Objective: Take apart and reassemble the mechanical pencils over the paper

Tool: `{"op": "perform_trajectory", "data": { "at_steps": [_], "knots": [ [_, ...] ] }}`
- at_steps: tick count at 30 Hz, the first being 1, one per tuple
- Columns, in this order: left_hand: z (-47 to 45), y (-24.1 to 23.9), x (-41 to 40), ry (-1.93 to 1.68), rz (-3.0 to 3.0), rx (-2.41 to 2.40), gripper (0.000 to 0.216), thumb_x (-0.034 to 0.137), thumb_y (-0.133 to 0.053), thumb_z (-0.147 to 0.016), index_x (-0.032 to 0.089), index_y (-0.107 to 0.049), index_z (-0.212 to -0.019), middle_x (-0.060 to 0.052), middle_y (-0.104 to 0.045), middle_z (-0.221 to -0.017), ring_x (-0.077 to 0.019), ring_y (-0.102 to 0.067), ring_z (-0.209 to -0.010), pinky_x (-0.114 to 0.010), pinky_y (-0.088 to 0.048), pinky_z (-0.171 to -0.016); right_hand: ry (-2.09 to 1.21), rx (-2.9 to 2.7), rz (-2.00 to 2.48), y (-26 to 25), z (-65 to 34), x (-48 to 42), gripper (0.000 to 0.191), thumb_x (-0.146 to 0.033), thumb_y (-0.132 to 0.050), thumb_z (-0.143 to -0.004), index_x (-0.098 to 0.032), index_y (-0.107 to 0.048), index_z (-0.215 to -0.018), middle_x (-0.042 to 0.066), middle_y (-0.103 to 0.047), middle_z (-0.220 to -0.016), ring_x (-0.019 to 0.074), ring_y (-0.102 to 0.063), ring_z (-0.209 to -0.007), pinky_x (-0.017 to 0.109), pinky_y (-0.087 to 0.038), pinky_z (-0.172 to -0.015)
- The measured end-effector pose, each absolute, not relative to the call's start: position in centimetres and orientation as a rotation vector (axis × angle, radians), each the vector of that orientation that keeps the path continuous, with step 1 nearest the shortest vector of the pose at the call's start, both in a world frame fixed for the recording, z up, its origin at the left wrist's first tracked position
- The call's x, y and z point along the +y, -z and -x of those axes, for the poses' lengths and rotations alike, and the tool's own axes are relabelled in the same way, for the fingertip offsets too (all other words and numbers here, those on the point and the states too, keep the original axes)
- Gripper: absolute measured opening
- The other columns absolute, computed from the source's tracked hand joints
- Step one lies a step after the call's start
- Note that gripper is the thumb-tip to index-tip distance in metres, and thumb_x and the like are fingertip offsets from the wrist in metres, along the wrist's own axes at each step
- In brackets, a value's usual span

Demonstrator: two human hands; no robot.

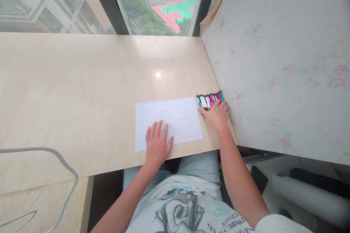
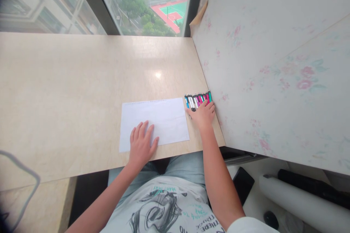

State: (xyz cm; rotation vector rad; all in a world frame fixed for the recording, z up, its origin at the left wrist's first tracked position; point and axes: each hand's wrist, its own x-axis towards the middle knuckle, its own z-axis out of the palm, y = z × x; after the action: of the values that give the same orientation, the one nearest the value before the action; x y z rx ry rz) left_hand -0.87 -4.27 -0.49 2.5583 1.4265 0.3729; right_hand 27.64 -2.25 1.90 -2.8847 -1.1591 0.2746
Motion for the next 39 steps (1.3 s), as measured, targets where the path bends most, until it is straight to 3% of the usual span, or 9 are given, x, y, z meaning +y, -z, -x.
{"op": "perform_trajectory", "data": {
  "at_steps": [8, 13, 18, 23, 27, 31, 34, 37, 39],
  "knots": [
    [0.9, 0.7, -4.4, -0.378, -2.542, 1.432, 0.049, 0.036, -0.050, -0.094, 0.013, -0.057, -0.137, -0.021, -0.044, -0.154, -0.0379, -0.032, -0.147, -0.057, -0.023, -0.120, -0.140, -1.094, 2.859, -2.0, -27.9, -2.0, 0.071, -0.036, -0.064, -0.081, -0.001, -0.038, -0.137, 0.027, -0.052, -0.126, 0.0383, -0.049, -0.120, 0.047, -0.046, -0.095],
    [0.9, 0.9, -4.4, -0.390, -2.545, 1.430, 0.050, 0.036, -0.051, -0.094, 0.014, -0.056, -0.138, -0.020, -0.044, -0.153, -0.0380, -0.033, -0.146, -0.058, -0.023, -0.120, -0.147, -0.988, 2.909, -1.6, -30.2, -1.3, 0.049, -0.018, -0.058, -0.080, -0.002, -0.049, -0.125, 0.027, -0.056, -0.119, 0.0352, -0.059, -0.108, 0.044, -0.051, -0.089],
    [0.9, 0.8, -4.4, -0.393, -2.524, 1.417, 0.050, 0.035, -0.052, -0.093, 0.014, -0.055, -0.138, -0.021, -0.044, -0.154, -0.0385, -0.032, -0.147, -0.060, -0.023, -0.119, -0.268, -0.987, 2.872, -1.4, -31.5, -0.8, 0.036, -0.017, -0.054, -0.085, -0.005, -0.054, -0.120, 0.025, -0.065, -0.107, 0.0302, -0.067, -0.095, 0.040, -0.052, -0.082],
    [1.0, 0.8, -4.4, -0.412, -2.499, 1.408, 0.048, 0.034, -0.052, -0.093, 0.014, -0.056, -0.136, -0.020, -0.043, -0.154, -0.0379, -0.032, -0.147, -0.058, -0.022, -0.120, -0.381, -1.055, 2.821, -1.8, -32.5, -0.8, 0.034, -0.019, -0.060, -0.081, -0.008, -0.059, -0.114, 0.024, -0.070, -0.102, 0.0293, -0.069, -0.093, 0.035, -0.050, -0.081],
    [1.5, 1.0, -4.4, -0.573, -2.418, 1.374, 0.043, 0.028, -0.053, -0.092, 0.013, -0.057, -0.132, -0.021, -0.048, -0.149, -0.0356, -0.035, -0.146, -0.057, -0.025, -0.120, -0.538, -1.123, 2.641, -2.6, -31.6, -1.6, 0.031, -0.026, -0.059, -0.080, -0.013, -0.061, -0.109, 0.015, -0.072, -0.096, 0.0268, -0.068, -0.085, 0.031, -0.047, -0.069],
    [1.5, 0.0, -4.7, -0.845, -2.038, 1.258, 0.035, 0.027, -0.055, -0.093, 0.018, -0.059, -0.126, -0.018, -0.054, -0.143, -0.0298, -0.044, -0.140, -0.052, -0.033, -0.117, -0.674, -1.155, 2.381, -3.9, -25.7, -3.0, 0.028, -0.029, -0.060, -0.076, -0.018, -0.059, -0.102, 0.006, -0.069, -0.085, 0.0238, -0.064, -0.077, 0.030, -0.047, -0.066],
    [0.5, -1.5, -4.7, -0.915, -1.388, 1.121, 0.045, 0.037, -0.063, -0.090, 0.020, -0.053, -0.131, -0.017, -0.058, -0.138, -0.0274, -0.057, -0.128, -0.047, -0.043, -0.110, -0.793, -1.300, 2.171, -5.0, -18.7, -4.4, 0.026, -0.026, -0.060, -0.075, -0.021, -0.057, -0.100, 0.002, -0.065, -0.080, 0.0218, -0.062, -0.073, 0.031, -0.048, -0.065],
    [-0.4, -2.9, -4.4, -0.860, -0.799, 0.923, 0.047, 0.045, -0.066, -0.086, 0.020, -0.057, -0.125, -0.016, -0.065, -0.131, -0.0288, -0.063, -0.121, -0.047, -0.047, -0.105, -0.862, -1.557, 1.948, -5.4, -12.2, -5.7, 0.025, -0.021, -0.059, -0.078, -0.021, -0.058, -0.103, 0.006, -0.066, -0.096, 0.0244, -0.065, -0.084, 0.035, -0.052, -0.071],
    [-0.3, -3.4, -4.1, -0.866, -0.592, 0.895, 0.038, 0.042, -0.073, -0.081, 0.019, -0.063, -0.110, -0.013, -0.071, -0.121, -0.0290, -0.066, -0.116, -0.046, -0.047, -0.104, -0.837, -1.641, 1.878, -5.3, -9.3, -6.4, 0.035, -0.013, -0.051, -0.083, -0.017, -0.055, -0.117, 0.013, -0.065, -0.108, 0.0264, -0.066, -0.092, 0.039, -0.055, -0.075]
  ]
}}
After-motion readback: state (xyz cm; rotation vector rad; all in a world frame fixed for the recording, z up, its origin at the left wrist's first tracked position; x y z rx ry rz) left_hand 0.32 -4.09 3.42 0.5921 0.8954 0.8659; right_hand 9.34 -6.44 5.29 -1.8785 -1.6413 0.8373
